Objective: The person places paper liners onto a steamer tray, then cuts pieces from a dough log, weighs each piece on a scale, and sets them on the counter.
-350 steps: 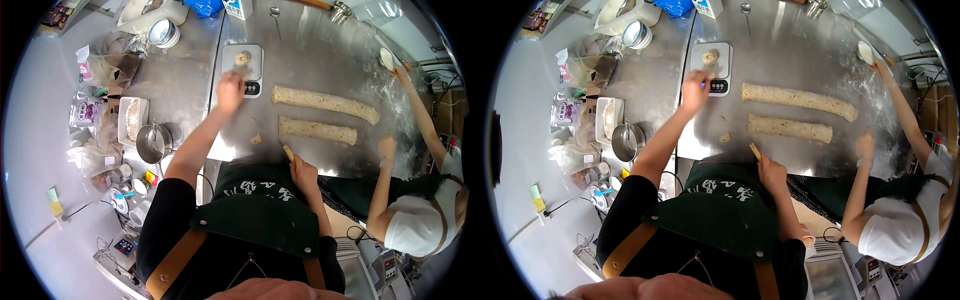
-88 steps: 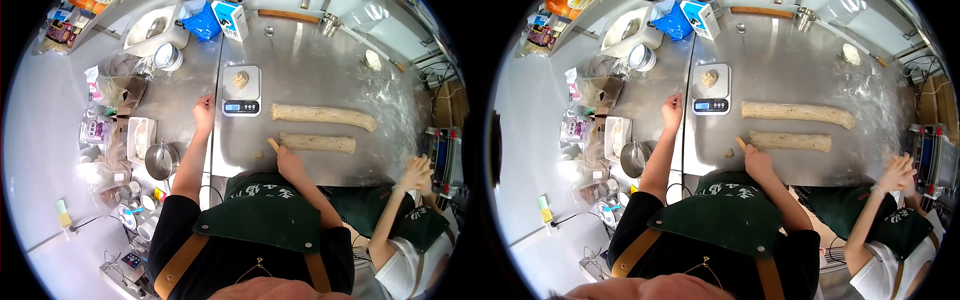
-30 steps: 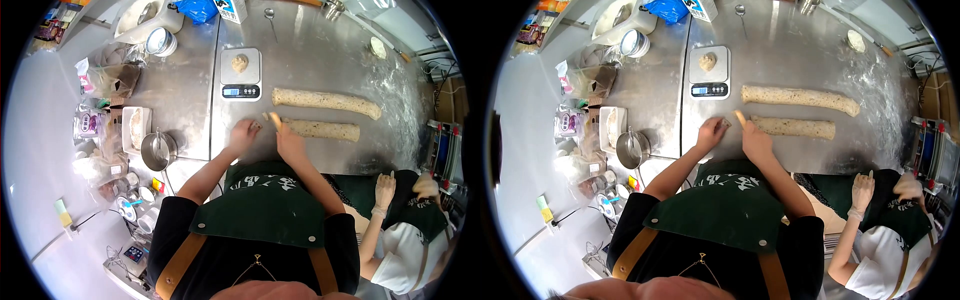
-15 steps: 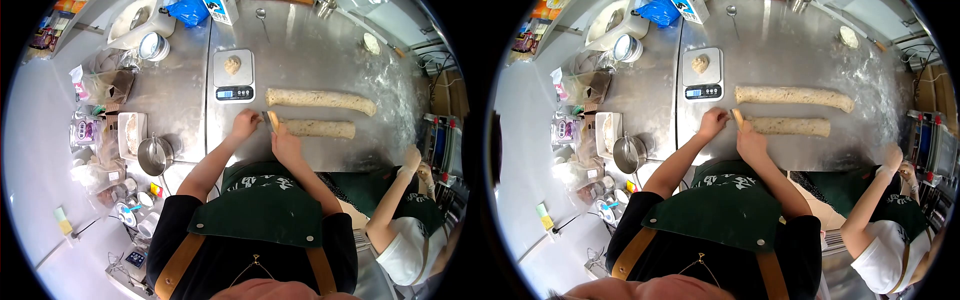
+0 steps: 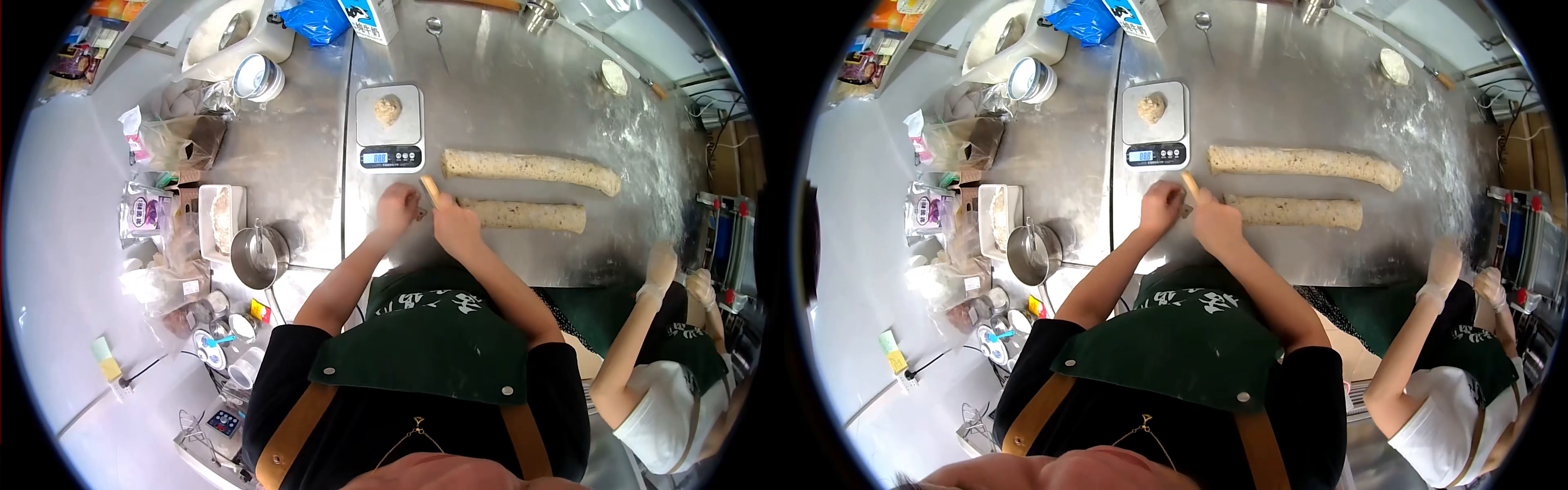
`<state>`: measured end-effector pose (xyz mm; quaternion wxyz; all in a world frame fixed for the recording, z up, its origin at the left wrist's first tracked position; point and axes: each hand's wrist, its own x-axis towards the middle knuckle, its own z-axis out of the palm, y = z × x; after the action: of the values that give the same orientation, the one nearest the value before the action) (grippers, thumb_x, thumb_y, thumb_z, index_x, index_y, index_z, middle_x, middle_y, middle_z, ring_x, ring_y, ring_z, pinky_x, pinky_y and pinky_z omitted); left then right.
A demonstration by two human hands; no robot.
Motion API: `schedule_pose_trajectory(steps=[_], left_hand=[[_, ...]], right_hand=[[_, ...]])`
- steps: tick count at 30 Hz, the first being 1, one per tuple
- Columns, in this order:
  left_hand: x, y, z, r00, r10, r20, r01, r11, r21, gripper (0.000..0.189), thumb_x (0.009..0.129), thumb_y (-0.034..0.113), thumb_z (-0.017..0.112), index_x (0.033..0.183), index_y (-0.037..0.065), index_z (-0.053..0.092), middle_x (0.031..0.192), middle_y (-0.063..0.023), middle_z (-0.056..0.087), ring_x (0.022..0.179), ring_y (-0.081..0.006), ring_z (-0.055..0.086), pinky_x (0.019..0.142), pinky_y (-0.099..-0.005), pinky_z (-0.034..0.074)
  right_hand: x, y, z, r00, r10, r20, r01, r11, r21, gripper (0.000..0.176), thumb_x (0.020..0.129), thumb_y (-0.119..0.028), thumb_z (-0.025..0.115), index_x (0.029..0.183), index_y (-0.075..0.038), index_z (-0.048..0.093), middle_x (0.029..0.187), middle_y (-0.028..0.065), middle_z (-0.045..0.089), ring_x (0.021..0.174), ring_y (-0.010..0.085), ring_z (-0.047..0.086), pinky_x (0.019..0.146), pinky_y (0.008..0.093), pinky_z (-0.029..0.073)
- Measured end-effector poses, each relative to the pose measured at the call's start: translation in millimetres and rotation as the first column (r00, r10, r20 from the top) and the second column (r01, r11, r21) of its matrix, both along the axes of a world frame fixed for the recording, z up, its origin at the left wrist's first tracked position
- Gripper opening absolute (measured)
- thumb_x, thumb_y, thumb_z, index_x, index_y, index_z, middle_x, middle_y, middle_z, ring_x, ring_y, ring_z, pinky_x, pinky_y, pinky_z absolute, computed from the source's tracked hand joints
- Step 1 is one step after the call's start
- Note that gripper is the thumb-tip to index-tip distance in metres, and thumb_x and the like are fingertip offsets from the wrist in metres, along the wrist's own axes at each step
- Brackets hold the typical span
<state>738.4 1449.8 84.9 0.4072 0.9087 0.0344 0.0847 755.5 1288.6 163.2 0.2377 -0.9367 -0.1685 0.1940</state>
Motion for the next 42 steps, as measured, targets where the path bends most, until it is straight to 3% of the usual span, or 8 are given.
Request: schedule_pose_trajectory(steps=[4,6,12,18,25,31,37,42], left_hand=[[9.4,32.5,16.1,0.979,0.202,0.033,-0.201,0.979,-0.023,0.007,0.075,0.004,0.067,0.081,0.003,0.064,0.076,-0.0132,0.061,0.068,-0.0283,0.06,0.063,-0.0375,0.049],[22.5,49.1,22.6,0.967,0.221,0.127,-0.227,0.973,0.036,0.007,0.075,0.002,0.068,0.081,0.002,0.065,0.077,-0.012,0.062,0.062,-0.0213,0.061,0.058,-0.0312,0.05],[90.7,66.1,50.8,0.943,0.233,0.235,-0.254,0.965,0.062,0.009,0.074,0.003,0.069,0.081,0.003,0.065,0.076,-0.0111,0.063,0.063,-0.0223,0.062,0.06,-0.0321,0.05],[143.3,69.5,66.3,0.93,0.114,0.348,-0.209,0.946,0.247,0.009,0.074,0.005,0.067,0.083,0.005,0.066,0.081,-0.0083,0.064,0.073,-0.0266,0.062,0.066,-0.0369,0.051],[140.9,75.0,67.7,0.981,-0.101,0.167,0.002,0.862,0.507,0.026,0.074,0.001,0.061,0.098,0.009,0.069,0.098,-0.0069,0.065,0.092,-0.0304,0.059,0.081,-0.0392,0.048],[116.6,91.2,55.8,0.97,0.108,0.218,-0.121,0.991,0.049,0.031,0.078,0.001,0.059,0.107,0.005,0.066,0.104,-0.0147,0.063,0.097,-0.0345,0.057,0.087,-0.0404,0.046],[91.2,101.8,59.3,0.97,0.143,0.196,-0.167,0.98,0.109,0.026,0.079,0.002,0.061,0.104,0.004,0.067,0.099,-0.0152,0.064,0.096,-0.0332,0.058,0.084,-0.039,0.047],[80.0,109.0,57.4,0.938,0.284,0.199,-0.291,0.957,0.004,0.017,0.081,0.004,0.063,0.097,0.003,0.068,0.092,-0.0141,0.066,0.085,-0.0281,0.063,0.076,-0.0344,0.049]], right_hand=[[-9.6,-28.0,8.7,0.996,0.038,0.086,-0.043,0.997,0.062,0.025,0.087,-0.02,0.056,0.103,-0.002,0.047,0.072,0.0183,0.063,0.064,0.0388,0.062,0.058,0.048,0.048],[-13.2,-40.0,15.8,0.99,0.114,0.083,-0.114,0.993,0.003,0.024,0.088,-0.02,0.055,0.101,-0.003,0.046,0.074,0.0161,0.064,0.065,0.0358,0.063,0.057,0.046,0.049],[-32.3,-49.7,17.5,0.97,0.192,0.151,-0.184,0.981,-0.069,0.025,0.087,-0.02,0.057,0.101,-0.003,0.047,0.073,0.013,0.063,0.061,0.0302,0.064,0.052,0.0411,0.05],[-35.7,-50.3,0.8,0.97,0.137,0.199,-0.14,0.99,0.003,0.029,0.086,-0.022,0.058,0.105,-0.002,0.047,0.072,0.0128,0.062,0.057,0.0294,0.063,0.049,0.0403,0.049],[-35.2,-46.8,6.2,0.967,0.179,0.181,-0.172,0.984,-0.057,0.024,0.086,-0.021,0.059,0.098,-0.004,0.046,0.071,0.0102,0.062,0.058,0.0275,0.064,0.049,0.0395,0.05],[-35.9,-47.8,0.1,0.962,0.188,0.201,-0.181,0.982,-0.05,0.025,0.085,-0.022,0.059,0.098,-0.004,0.046,0.071,0.0102,0.061,0.058,0.0267,0.064,0.049,0.0385,0.05],[-37.0,-46.2,0.9,0.956,0.194,0.221,-0.186,0.981,-0.059,0.028,0.085,-0.021,0.06,0.101,-0.003,0.047,0.071,0.0108,0.061,0.057,0.0268,0.063,0.047,0.0384,0.05],[-36.7,-46.6,0.0,0.955,0.187,0.232,-0.179,0.982,-0.053,0.029,0.084,-0.021,0.06,0.102,-0.002,0.047,0.071,0.011,0.061,0.056,0.0269,0.062,0.047,0.0388,0.05]])
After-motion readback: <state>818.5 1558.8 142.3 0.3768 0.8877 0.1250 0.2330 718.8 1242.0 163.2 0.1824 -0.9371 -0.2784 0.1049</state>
